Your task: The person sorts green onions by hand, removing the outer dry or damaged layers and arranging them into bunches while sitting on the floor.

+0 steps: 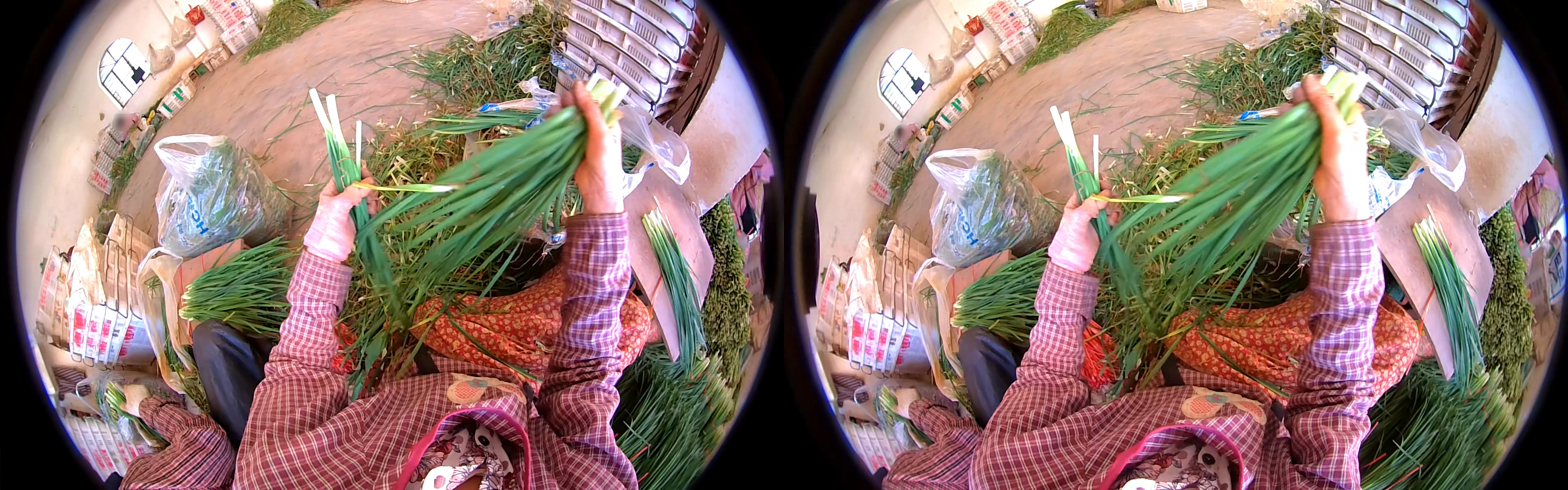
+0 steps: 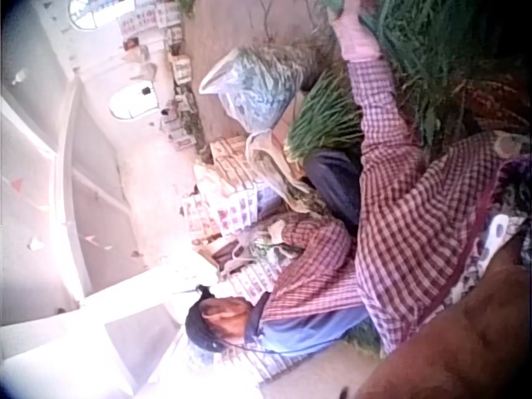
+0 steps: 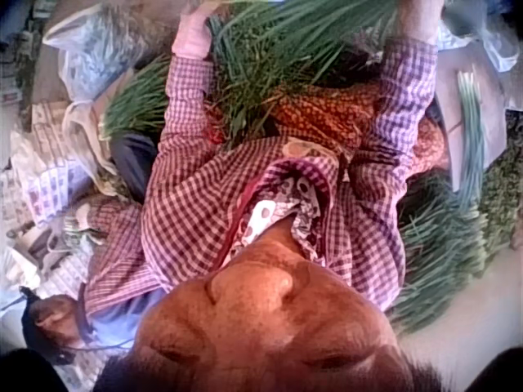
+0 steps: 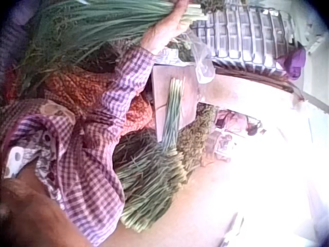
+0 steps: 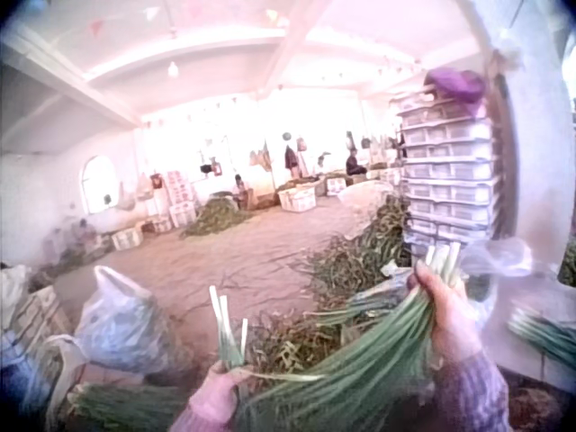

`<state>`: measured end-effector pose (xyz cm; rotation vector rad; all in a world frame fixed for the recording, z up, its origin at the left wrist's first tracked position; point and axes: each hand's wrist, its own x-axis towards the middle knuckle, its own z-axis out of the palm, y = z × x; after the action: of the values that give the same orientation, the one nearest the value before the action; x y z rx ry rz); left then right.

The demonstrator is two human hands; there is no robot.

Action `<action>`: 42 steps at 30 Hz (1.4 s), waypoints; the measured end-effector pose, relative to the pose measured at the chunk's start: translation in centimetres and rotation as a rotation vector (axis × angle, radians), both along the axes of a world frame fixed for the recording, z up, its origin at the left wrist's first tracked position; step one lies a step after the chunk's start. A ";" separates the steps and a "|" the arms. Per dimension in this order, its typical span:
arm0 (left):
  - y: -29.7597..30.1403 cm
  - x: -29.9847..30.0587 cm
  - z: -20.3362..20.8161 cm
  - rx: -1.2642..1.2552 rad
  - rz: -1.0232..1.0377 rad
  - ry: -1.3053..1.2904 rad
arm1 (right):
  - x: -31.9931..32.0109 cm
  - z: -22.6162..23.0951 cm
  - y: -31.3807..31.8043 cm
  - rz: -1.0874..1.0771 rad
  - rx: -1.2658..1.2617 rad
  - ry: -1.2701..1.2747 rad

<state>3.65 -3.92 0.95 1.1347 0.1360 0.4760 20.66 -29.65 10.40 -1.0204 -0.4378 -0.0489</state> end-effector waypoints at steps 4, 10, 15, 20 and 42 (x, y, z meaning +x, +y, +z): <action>0.1 -0.4 0.2 0.114 0.008 0.073 | -1.9 0.5 1.1 0.016 -0.368 -0.128; -3.3 0.6 1.7 0.152 -0.099 0.129 | -5.3 -2.6 8.9 0.427 -0.418 -0.223; -3.3 0.0 2.4 0.169 -0.072 0.123 | -3.5 -2.5 6.7 0.289 -0.332 -0.077; -0.1 -0.6 0.6 0.208 0.190 0.168 | 0.2 0.3 1.3 -0.157 -0.324 -0.217; -4.4 -0.3 2.9 -0.007 -0.246 0.067 | -4.9 -4.5 8.5 0.282 -0.441 -0.240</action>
<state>3.36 -8.36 3.84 1.1434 0.0545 0.2188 15.75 -21.16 5.93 -1.3819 -0.8333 0.1869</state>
